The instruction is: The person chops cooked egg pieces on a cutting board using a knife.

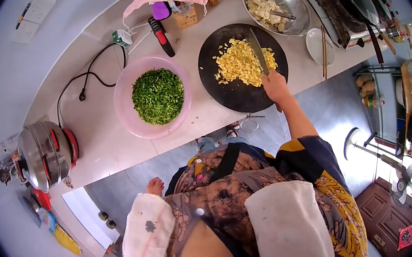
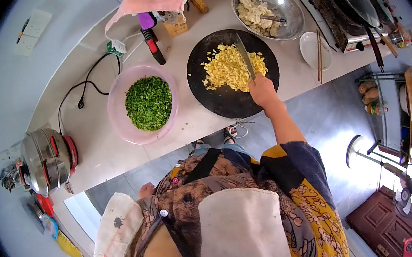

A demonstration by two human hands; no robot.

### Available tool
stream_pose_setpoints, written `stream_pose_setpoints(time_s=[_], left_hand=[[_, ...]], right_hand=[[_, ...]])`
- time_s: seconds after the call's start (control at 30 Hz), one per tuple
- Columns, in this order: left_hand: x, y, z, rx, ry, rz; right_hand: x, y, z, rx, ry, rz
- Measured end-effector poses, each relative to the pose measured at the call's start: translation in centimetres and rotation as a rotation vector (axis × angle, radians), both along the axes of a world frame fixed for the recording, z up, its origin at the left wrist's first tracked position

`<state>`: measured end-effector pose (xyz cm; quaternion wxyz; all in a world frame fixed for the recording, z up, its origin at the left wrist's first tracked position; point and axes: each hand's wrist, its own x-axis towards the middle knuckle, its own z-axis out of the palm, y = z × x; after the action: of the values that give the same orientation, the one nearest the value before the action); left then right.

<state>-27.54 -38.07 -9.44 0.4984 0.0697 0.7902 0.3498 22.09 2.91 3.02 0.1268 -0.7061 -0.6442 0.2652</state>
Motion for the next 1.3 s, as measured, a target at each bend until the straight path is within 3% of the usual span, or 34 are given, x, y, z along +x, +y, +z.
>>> stream_pose_setpoints(time_s=[0.3, 0.53, 0.77, 1.1, 1.3], left_hand=[[0.7, 2.3, 1.6, -0.045, 0.028, 0.021], [0.9, 3.6, 2.2, -0.086, 0.05, -0.019], [-0.1, 2.4, 1.7, -0.107, 0.046, 0.013], [-1.6, 2.3, 1.8, -0.095, 0.047, -0.029], [-3.4, 2.6, 1.2, -0.068, 0.023, -0.053]], right_hand=[[-1.7, 0.5, -1.6, 0.032, 0.006, 0.049], [-3.1, -0.5, 2.7, 0.034, 0.08, 0.015], [-5.3, 0.2, -1.9, 0.001, 0.025, 0.027], [-6.6, -0.7, 1.7, 0.02, 0.097, 0.031], [-6.9, -0.2, -2.1, -0.008, 0.045, 0.043]])
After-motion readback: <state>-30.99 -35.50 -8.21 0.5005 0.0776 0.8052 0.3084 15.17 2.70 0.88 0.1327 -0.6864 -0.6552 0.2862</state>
